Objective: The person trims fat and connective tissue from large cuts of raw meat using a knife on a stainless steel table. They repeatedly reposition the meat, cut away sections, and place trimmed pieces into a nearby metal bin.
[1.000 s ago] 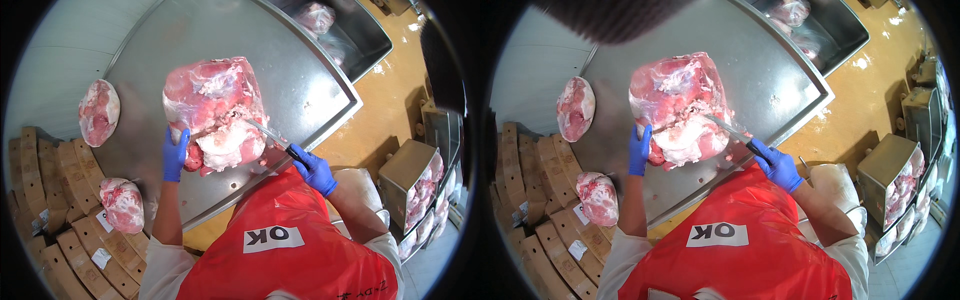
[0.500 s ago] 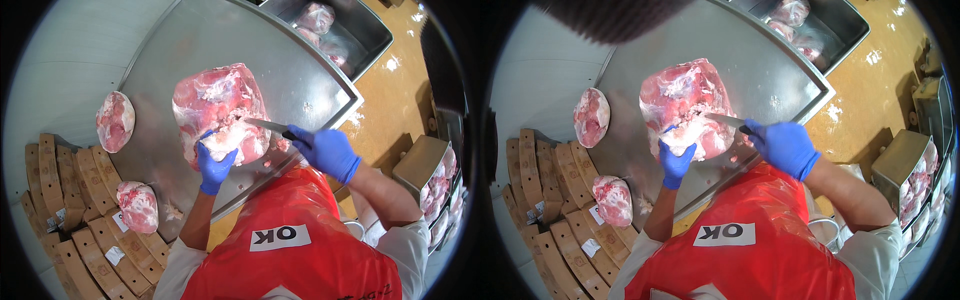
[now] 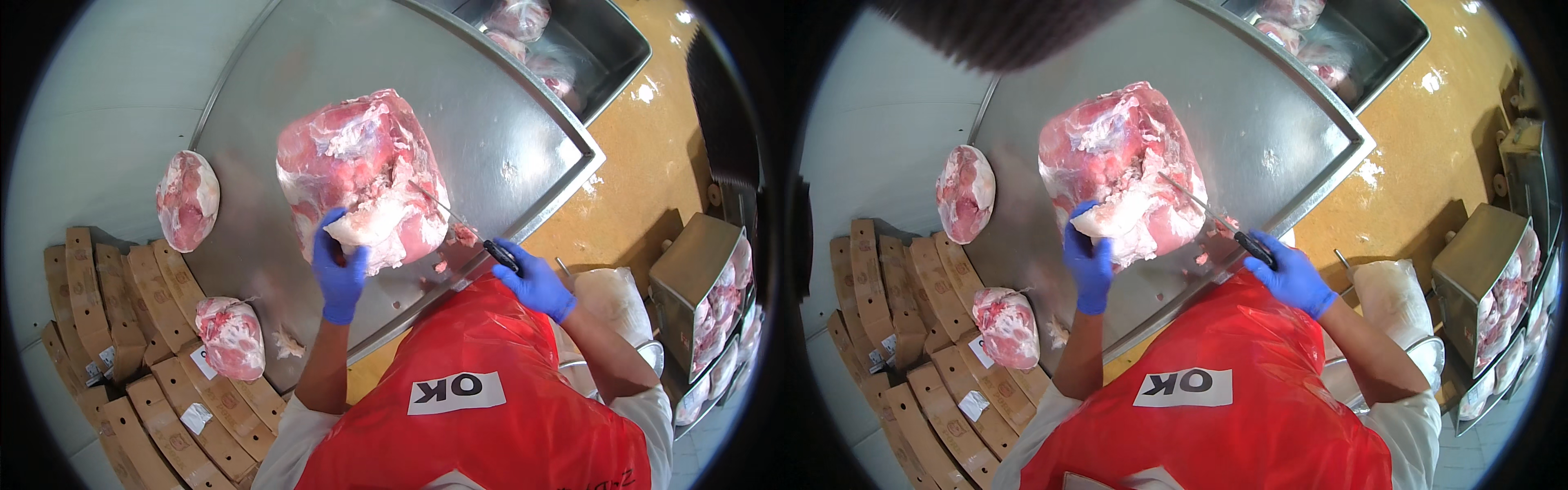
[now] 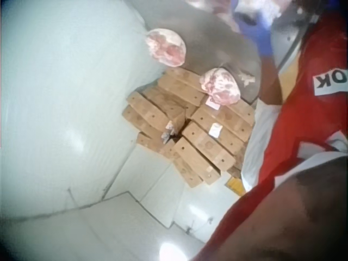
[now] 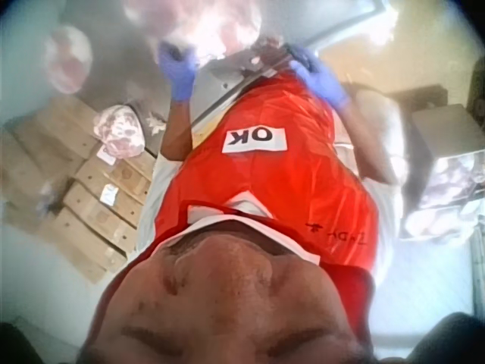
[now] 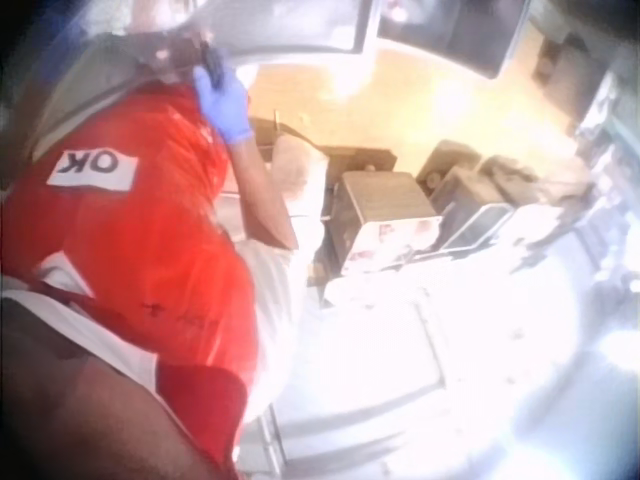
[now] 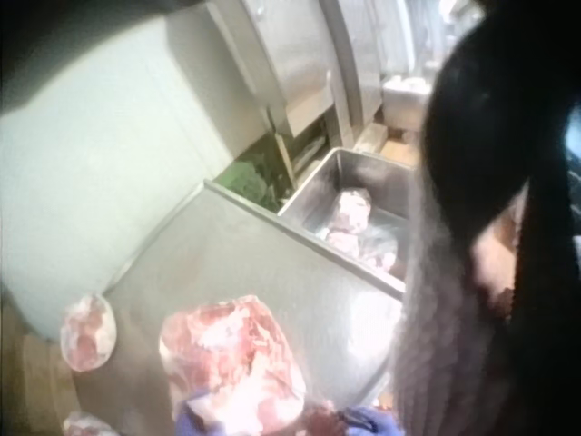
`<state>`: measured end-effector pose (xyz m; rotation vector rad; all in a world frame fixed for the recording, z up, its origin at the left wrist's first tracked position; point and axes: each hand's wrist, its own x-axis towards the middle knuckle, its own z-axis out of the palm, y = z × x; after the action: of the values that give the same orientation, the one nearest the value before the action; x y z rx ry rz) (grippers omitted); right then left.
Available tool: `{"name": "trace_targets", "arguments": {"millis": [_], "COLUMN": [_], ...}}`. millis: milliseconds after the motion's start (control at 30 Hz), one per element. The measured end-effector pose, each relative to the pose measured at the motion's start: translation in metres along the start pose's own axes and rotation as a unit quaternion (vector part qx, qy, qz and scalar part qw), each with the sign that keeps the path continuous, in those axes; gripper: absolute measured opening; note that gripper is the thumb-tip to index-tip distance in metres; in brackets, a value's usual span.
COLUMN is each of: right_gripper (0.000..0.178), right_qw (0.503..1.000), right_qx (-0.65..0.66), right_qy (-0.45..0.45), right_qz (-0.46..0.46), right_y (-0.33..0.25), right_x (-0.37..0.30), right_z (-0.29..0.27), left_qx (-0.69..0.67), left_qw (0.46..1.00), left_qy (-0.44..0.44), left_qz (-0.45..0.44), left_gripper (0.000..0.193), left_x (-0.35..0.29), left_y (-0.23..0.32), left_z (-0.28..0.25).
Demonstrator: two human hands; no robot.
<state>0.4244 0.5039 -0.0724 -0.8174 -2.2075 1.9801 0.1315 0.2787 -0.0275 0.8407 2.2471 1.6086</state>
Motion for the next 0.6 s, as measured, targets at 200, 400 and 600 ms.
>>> {"name": "trace_targets", "arguments": {"millis": [200, 400, 600], "right_gripper": [0.044, 0.037, 0.034], "right_qw": [0.983, 0.957, 0.923], "right_qx": [-0.176, -0.258, -0.302], "right_qy": [-0.016, -0.117, -0.215], "right_qz": [-0.05, 0.059, 0.102], "right_y": [-0.084, -0.181, -0.232], "right_x": [-0.006, 0.029, 0.078], "right_z": [-0.065, -0.105, -0.115], "left_qx": [0.163, 0.038, 0.045], "left_qw": [0.973, 0.966, 0.97], "left_qy": [0.143, 0.011, -0.009], "left_qz": [-0.072, -0.255, -0.237], "left_gripper": [0.082, 0.086, 0.078], "left_x": [0.085, 0.082, 0.059], "left_y": [-0.042, -0.065, -0.083], "left_z": [-0.081, -0.077, -0.081]}}
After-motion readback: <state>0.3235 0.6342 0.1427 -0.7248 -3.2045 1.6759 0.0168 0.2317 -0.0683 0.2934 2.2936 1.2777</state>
